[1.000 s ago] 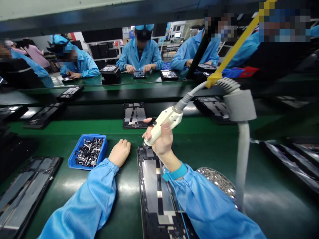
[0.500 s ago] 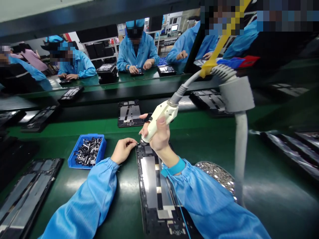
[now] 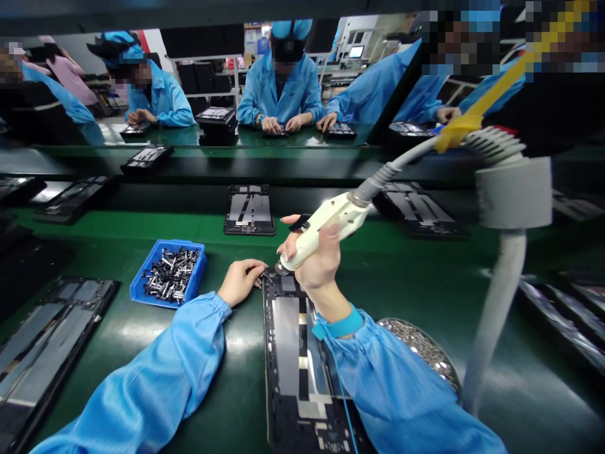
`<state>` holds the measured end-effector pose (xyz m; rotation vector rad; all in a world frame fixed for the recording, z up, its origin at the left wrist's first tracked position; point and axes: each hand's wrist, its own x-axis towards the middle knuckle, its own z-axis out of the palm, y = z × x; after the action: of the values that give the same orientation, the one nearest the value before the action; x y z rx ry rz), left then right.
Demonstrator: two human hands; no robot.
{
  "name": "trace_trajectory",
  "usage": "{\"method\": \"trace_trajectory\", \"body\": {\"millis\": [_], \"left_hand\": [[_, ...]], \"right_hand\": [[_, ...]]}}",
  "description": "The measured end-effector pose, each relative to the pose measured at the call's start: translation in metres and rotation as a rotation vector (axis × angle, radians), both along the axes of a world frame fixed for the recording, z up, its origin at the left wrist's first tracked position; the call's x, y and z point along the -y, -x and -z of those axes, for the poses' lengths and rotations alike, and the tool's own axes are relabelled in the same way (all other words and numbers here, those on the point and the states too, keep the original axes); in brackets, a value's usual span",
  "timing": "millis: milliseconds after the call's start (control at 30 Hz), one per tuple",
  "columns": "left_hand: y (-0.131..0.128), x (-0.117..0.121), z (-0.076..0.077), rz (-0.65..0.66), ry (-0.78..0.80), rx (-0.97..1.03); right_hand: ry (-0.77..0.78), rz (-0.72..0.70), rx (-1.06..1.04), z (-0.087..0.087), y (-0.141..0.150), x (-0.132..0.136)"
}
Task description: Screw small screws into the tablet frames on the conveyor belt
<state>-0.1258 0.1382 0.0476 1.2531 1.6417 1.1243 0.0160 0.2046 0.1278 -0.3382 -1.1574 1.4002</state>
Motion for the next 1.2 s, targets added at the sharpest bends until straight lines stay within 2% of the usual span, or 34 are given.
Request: {"method": "trace_trajectory", "body": {"millis": [367,633,1000,1200], "left_hand": [[0.009,0.000,-0.003,0.065,0.046,0.196],[-0.004,-0.001,-0.008,0.022,0.031,0.187],[-0.007,-0.010,-0.017,-0.011,0.139,0.283],[-0.008,-0.011,-0.013,-0.008,0.141,0.288]], "right_hand": [[0.040,0.024,-0.005,-0.001,0.001,0.001],[0.029,0.003,-0.001,0.002,0.001,0.002],[0.041,0.004,0.056,0.012,0.010,0.002],[0.084,0.013,0.123,0.015,0.016,0.002]]}}
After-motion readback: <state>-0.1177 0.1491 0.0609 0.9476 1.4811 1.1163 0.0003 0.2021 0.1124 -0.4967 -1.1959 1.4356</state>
